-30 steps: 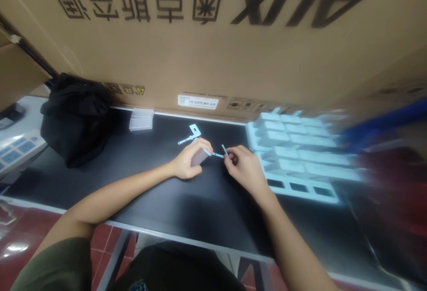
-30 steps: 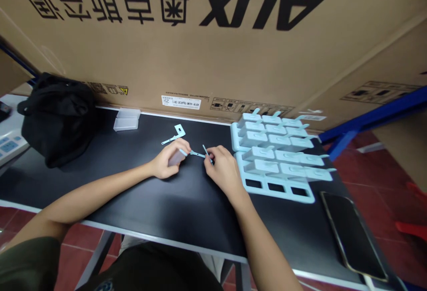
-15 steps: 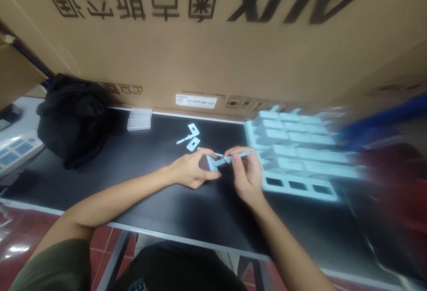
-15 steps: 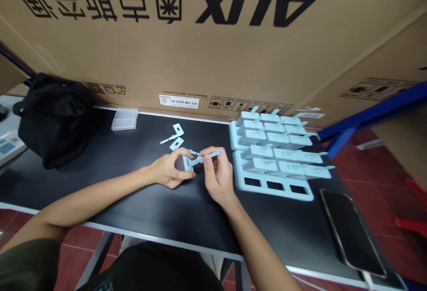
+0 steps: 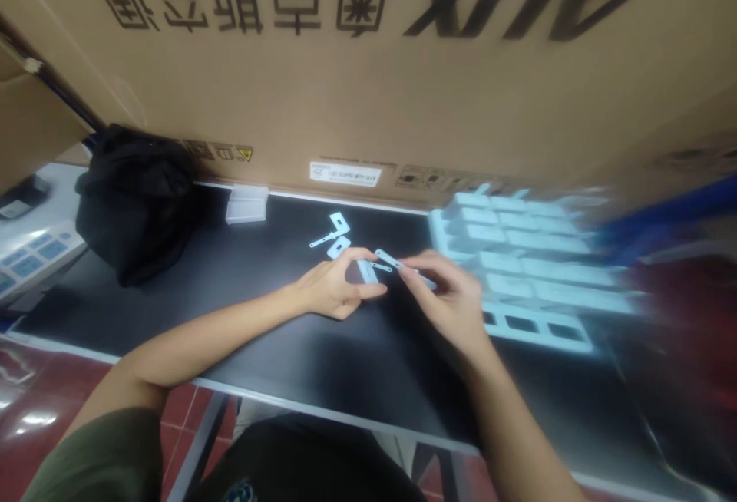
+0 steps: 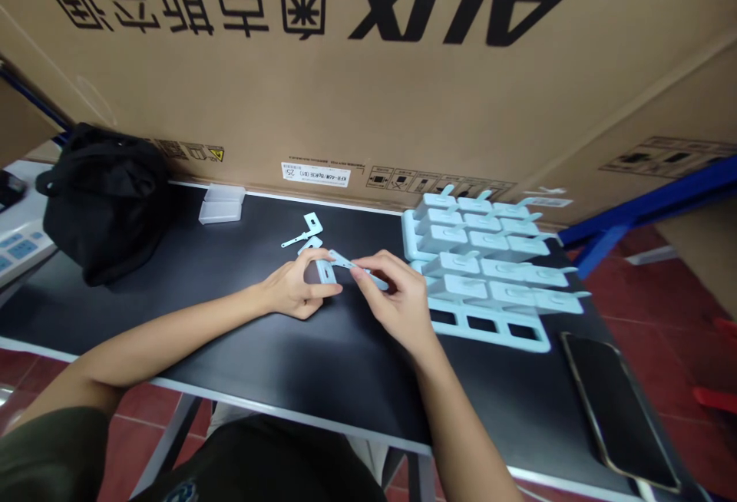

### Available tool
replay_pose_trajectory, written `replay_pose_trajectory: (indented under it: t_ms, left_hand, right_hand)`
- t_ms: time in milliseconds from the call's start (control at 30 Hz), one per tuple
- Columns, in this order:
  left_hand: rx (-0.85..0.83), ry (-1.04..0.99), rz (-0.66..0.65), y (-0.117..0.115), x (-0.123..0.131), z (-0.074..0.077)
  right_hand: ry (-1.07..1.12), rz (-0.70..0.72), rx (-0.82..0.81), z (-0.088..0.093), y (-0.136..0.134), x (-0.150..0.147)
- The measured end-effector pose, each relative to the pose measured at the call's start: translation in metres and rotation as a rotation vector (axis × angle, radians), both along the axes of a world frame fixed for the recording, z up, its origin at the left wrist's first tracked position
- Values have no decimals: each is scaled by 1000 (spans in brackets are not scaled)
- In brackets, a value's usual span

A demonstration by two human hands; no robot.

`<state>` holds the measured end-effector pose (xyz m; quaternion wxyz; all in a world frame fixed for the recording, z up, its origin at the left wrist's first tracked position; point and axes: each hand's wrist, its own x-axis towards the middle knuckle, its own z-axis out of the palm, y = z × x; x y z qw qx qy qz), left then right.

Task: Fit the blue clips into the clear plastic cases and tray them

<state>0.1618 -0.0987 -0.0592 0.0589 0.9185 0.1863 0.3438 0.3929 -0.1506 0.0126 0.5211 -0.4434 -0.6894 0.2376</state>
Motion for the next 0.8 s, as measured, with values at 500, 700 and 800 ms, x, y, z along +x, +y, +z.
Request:
replay_pose_trajectory:
  t_ms: [500,700,800]
  left_hand:
    - [-59,-13,-234,5,0,-5]
    - [-140,32,-296,7,1,-12]
    - [-213,-62,-215,5,3,-12]
  right_hand:
    - [9,156,-151,-25,-9,-25]
    - [-220,59,-38,-32,-4,-22]
    - [-374,-71,18,-37,-1,-18]
